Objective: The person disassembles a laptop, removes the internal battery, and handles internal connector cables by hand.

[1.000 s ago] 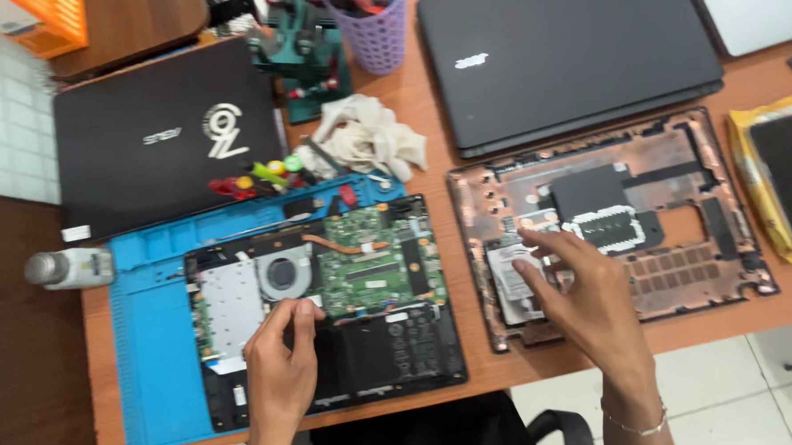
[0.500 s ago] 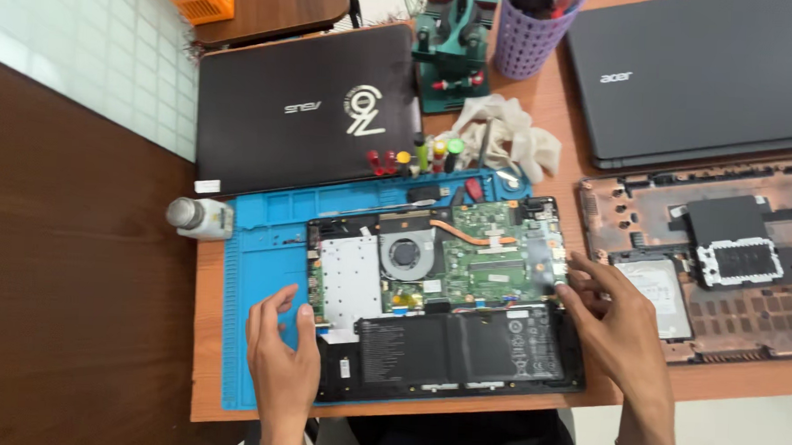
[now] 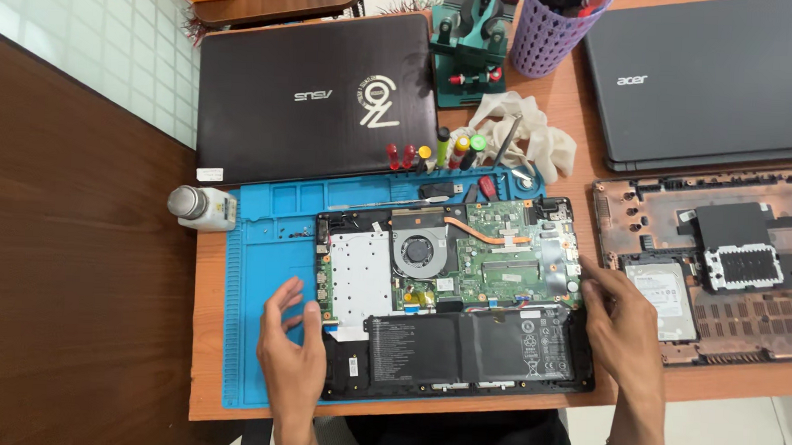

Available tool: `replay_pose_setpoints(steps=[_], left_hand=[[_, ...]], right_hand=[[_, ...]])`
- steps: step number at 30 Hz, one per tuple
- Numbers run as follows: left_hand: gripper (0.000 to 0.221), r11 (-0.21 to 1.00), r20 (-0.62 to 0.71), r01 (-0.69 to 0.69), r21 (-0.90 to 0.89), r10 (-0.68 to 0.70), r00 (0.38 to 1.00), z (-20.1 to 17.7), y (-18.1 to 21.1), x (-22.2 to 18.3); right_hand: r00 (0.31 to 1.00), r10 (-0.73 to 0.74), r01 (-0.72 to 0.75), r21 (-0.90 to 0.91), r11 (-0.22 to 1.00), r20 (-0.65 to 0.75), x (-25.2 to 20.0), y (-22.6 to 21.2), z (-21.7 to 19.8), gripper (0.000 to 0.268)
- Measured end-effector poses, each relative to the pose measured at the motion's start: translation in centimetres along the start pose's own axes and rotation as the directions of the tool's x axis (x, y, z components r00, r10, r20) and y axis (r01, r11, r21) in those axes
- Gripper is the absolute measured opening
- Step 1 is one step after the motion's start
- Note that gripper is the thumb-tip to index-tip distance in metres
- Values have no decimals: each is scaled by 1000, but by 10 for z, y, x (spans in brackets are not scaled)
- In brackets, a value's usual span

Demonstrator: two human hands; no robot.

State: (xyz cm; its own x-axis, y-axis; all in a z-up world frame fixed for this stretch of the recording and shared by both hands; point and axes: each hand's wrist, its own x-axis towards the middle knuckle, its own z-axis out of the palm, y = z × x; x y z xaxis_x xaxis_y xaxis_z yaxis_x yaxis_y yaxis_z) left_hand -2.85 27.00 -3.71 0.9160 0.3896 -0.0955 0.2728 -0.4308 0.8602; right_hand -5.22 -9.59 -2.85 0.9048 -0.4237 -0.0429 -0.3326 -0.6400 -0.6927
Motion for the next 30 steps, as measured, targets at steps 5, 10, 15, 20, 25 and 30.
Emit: replay_pose_setpoints(steps=[5, 10, 15, 20, 25, 30], left_hand=[[41, 998, -25, 23, 52, -22, 999, -2, 3, 3], [40, 998, -11, 17, 53, -17, 1000, -1, 5, 5], [38, 993, 7, -53, 109, 52, 999, 0, 5, 4], [40, 998, 58, 58, -30, -56, 997, 6, 9, -1], [39, 986, -24, -36, -164, 32, 999, 16, 0, -1], [42, 962, -24, -4, -274, -3, 1000, 18, -8, 0]], right_hand=[[1000, -24, 24, -32, 999, -5, 2, -1, 3, 35], [1000, -24, 24, -28, 999, -9, 4, 1, 5, 32], [998, -59, 59, -33, 998, -7, 3, 5, 5, 32], [1000, 2, -2, -3, 1000, -9, 2, 7, 8, 32], [1000, 17, -17, 35, 999, -11, 4, 7, 9, 33], [999, 46, -45, 148, 988, -7, 3, -1, 11, 37]])
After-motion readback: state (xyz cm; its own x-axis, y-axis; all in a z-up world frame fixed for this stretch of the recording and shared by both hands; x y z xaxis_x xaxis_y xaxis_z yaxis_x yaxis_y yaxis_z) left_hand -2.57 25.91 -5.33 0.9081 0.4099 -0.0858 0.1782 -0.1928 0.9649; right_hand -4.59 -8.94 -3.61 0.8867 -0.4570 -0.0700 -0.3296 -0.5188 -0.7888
